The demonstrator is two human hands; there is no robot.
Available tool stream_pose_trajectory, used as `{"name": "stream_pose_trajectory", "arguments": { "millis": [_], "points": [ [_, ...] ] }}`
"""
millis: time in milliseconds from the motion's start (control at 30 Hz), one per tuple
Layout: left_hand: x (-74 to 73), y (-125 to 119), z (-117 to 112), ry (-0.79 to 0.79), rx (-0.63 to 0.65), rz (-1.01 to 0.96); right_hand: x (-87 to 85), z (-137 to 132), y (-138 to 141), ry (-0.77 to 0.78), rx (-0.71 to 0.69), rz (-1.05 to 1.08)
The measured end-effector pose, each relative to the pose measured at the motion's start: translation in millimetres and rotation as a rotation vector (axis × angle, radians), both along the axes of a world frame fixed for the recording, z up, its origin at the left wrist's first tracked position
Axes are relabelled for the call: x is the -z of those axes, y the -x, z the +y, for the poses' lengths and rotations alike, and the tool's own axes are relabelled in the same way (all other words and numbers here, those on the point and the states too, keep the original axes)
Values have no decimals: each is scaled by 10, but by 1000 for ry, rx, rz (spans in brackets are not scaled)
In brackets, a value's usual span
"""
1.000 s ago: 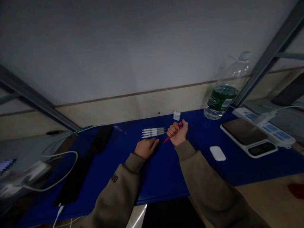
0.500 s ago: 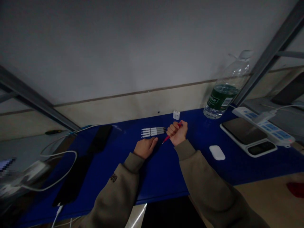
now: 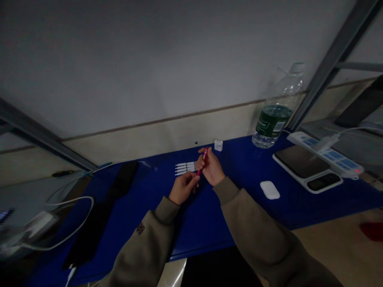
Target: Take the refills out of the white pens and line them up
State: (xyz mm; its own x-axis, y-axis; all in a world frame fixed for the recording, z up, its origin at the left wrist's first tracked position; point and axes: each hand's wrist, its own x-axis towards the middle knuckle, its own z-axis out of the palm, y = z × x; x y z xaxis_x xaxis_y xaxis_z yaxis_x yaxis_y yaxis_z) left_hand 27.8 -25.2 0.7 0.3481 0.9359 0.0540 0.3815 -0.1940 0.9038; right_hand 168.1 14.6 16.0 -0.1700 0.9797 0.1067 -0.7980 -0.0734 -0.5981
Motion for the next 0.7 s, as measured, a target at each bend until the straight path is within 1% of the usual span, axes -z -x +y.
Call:
{"name": "stream_pose_trajectory", "arguments": {
  "millis": [100, 167, 333, 400, 467, 533, 600, 700],
  "points": [
    [-1, 36, 68, 80, -66, -161, 7, 29, -50, -97, 170, -153],
    [-23, 90, 123, 105, -133, -261, 33, 45, -86, -118, 209, -235],
    [-101, 325, 269, 53, -390, -447, 150, 76, -76, -141, 171, -408],
    [-119, 425, 319, 28, -475, -506, 200, 72, -43, -202, 135, -529],
    [-121, 497, 353, 3, -527, -547, 239, 45, 2, -297, 130, -671],
    [-106, 521, 364, -12, -558, -561, 264, 0, 51, -421, 184, -818],
    [-74, 491, 352, -8, -553, -543, 278, -50, 95, -544, 269, -963],
    [-20, 383, 313, 16, -467, -488, 292, -98, 126, -649, 380, -1159]
  ]
}}
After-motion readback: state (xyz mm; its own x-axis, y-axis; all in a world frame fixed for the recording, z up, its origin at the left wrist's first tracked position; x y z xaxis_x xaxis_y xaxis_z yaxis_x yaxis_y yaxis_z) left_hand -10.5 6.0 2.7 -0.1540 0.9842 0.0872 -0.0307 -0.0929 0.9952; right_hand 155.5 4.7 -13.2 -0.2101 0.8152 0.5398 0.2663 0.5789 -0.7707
